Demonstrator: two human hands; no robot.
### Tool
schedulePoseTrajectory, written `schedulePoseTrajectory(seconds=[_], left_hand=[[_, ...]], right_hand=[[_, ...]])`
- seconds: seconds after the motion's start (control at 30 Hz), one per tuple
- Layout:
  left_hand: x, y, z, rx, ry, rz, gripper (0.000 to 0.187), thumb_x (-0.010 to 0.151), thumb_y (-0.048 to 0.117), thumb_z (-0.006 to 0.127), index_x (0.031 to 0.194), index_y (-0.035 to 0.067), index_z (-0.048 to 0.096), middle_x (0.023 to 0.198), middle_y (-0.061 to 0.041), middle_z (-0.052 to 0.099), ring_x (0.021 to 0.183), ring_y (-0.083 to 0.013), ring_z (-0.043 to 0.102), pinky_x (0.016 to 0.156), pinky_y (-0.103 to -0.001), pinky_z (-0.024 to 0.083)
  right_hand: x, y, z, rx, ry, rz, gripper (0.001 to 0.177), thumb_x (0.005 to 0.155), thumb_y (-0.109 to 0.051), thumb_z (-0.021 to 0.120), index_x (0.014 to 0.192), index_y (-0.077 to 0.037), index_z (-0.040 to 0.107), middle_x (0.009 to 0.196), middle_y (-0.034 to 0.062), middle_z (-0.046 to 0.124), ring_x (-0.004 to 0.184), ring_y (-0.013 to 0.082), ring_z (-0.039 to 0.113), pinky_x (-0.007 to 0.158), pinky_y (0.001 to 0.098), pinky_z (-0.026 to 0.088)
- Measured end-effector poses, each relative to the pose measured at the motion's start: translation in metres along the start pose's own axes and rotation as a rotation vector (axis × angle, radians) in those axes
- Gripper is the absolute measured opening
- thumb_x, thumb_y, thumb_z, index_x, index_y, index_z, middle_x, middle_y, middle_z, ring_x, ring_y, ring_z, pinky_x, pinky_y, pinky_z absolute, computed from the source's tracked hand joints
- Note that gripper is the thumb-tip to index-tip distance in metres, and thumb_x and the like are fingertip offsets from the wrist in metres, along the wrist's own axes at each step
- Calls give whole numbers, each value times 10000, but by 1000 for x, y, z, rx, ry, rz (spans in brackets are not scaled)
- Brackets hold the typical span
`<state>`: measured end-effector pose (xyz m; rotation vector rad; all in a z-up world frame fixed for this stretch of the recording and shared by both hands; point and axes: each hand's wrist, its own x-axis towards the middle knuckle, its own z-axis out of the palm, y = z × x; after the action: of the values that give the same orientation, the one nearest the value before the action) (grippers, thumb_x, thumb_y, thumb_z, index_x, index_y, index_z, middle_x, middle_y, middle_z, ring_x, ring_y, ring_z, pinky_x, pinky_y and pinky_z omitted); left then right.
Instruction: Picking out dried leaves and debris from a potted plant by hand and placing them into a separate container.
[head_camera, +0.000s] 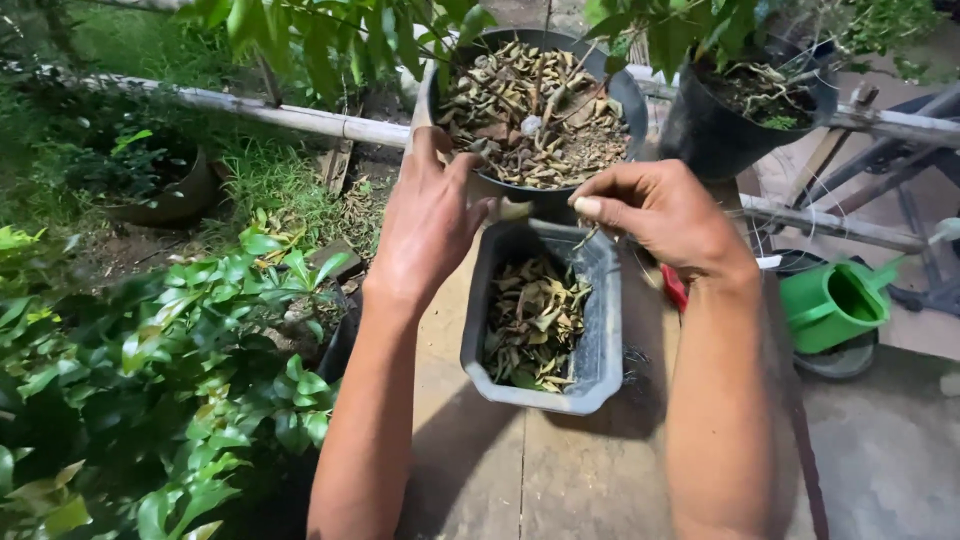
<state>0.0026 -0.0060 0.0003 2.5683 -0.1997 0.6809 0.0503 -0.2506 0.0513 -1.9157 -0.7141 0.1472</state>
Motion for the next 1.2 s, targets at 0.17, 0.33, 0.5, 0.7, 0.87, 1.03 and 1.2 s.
schedulePoseTrajectory(seconds=[0.17, 0.33, 0.5, 0.7, 0.87, 1.03, 1.2], left_hand=[[0, -3, 4, 29, 4, 2, 427, 838, 269, 836, 1178, 70, 672, 1169, -135, 421, 955, -458, 654, 670, -533, 610], [1, -7, 4, -5, -13, -4, 415, 846, 261, 834, 1174, 74, 664, 1197, -147, 411, 961, -484, 647, 678, -542, 605], [-5, -5, -16, -145, -52, -129, 422, 917, 129, 735, 1251, 62, 486, 1171, -223, 465, 933, -581, 634, 741, -659, 546], [-21, -71, 63, 157, -633, -377, 341, 861, 485, 749, 1144, 308, 678, 1082, -51, 733, 1052, -333, 727, 883, -527, 569], [-44, -69, 86, 155, -529, -265, 172, 875, 260, 657, 988, 146, 719, 902, -118, 758, 904, -356, 759, 789, -527, 602], [-64, -74, 115, 159, -360, -86, 152, 864, 69, 572, 858, 39, 721, 725, -152, 730, 697, -382, 758, 611, -534, 602], [-88, -70, 98, 364, -271, 36, 128, 934, 129, 596, 935, 192, 708, 830, -6, 707, 756, -231, 774, 619, -382, 628]], right_hand=[[-4, -18, -6, -100, -101, 51, 95, 941, -17, 713, 1011, -5, 775, 844, 105, 744, 748, 153, 575, 673, 295, 486], [-13, -29, -8, -245, -202, 158, 162, 895, -7, 716, 1036, 14, 793, 860, 188, 785, 763, 233, 634, 740, 403, 535], [-9, -40, 4, -561, -414, 257, 288, 860, -121, 766, 1143, -69, 776, 910, 164, 830, 866, 343, 768, 824, 485, 571], [-8, -37, 17, -980, -414, 422, 112, 856, -400, 782, 929, -322, 813, 886, -71, 827, 939, 214, 780, 792, 394, 582], [-10, -37, 23, -920, -292, 198, 198, 908, -332, 714, 1077, -270, 797, 1046, 4, 806, 1001, 306, 747, 866, 483, 576], [-9, -16, 9, -817, -114, 32, 279, 909, -300, 733, 1168, -203, 773, 1052, 61, 796, 1013, 317, 735, 874, 496, 572], [14, 18, -5, -818, 193, -68, 187, 979, -316, 750, 1166, -321, 764, 1044, -87, 744, 1034, 190, 697, 878, 402, 558]])
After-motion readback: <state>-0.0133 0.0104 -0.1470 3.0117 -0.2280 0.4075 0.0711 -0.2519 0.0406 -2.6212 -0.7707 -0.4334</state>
